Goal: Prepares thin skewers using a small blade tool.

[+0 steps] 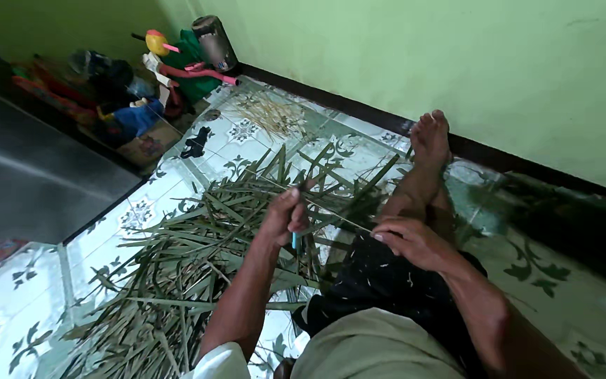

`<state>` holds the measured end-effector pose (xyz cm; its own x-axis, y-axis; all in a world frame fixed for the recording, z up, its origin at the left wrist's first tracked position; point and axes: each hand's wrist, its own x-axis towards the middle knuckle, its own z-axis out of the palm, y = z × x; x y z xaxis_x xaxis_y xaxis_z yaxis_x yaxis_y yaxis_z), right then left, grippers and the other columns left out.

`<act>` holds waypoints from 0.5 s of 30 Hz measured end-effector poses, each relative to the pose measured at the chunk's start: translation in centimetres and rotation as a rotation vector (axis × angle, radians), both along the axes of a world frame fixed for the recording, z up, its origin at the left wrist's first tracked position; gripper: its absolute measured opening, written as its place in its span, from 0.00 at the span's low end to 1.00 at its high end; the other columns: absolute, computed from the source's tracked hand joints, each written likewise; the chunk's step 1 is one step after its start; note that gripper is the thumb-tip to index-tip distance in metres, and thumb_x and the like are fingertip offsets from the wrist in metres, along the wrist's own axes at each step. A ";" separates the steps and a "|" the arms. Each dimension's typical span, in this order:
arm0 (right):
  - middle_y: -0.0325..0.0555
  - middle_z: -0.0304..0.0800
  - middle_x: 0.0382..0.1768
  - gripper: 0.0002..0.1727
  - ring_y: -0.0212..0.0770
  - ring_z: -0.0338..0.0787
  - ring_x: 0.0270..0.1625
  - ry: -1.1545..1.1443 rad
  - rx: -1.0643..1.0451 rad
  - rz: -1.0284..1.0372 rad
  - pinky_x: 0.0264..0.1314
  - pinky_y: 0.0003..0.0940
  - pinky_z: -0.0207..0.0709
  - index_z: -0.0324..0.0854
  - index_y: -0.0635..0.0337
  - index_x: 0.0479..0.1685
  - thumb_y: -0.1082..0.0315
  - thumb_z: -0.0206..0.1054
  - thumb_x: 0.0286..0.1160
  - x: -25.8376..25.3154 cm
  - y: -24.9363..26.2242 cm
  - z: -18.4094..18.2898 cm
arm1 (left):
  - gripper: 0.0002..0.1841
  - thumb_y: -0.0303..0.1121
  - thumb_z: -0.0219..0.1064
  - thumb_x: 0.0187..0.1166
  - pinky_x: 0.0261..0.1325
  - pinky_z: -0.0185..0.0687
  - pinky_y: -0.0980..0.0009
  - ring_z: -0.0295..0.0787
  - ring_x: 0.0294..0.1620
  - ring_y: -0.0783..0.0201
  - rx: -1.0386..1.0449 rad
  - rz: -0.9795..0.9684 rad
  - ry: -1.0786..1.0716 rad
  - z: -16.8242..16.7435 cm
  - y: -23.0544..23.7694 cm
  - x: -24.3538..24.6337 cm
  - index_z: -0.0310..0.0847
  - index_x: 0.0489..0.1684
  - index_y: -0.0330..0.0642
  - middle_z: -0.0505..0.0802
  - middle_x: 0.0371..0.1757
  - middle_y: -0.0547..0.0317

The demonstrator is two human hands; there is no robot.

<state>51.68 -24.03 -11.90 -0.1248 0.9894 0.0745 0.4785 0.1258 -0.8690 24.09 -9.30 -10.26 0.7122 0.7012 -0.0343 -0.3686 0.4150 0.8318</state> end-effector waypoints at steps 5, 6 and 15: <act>0.40 0.86 0.38 0.14 0.22 0.78 0.29 0.004 0.014 0.000 0.34 0.17 0.75 0.91 0.63 0.45 0.65 0.61 0.83 -0.6 0.5 0.2 | 0.20 0.43 0.59 0.85 0.15 0.70 0.82 0.71 0.08 0.79 0.044 -0.147 0.173 -0.4 -2.3 1.3 0.80 0.69 0.43 0.79 0.11 0.75; 0.41 0.87 0.38 0.14 0.22 0.78 0.30 -0.008 0.016 0.007 0.35 0.17 0.75 0.91 0.62 0.46 0.65 0.61 0.83 -0.5 0.6 0.3 | 0.20 0.42 0.59 0.85 0.15 0.70 0.83 0.71 0.09 0.80 0.053 -0.162 0.191 -0.2 -2.4 1.4 0.81 0.68 0.43 0.79 0.12 0.75; 0.36 0.82 0.25 0.15 0.24 0.76 0.22 -0.018 -0.134 0.006 0.29 0.21 0.74 0.89 0.63 0.50 0.66 0.56 0.86 1.6 -0.8 -0.2 | 0.25 0.55 0.64 0.82 0.13 0.73 0.80 0.71 0.06 0.77 0.060 0.174 -0.036 1.4 2.5 -4.6 0.79 0.73 0.53 0.77 0.10 0.72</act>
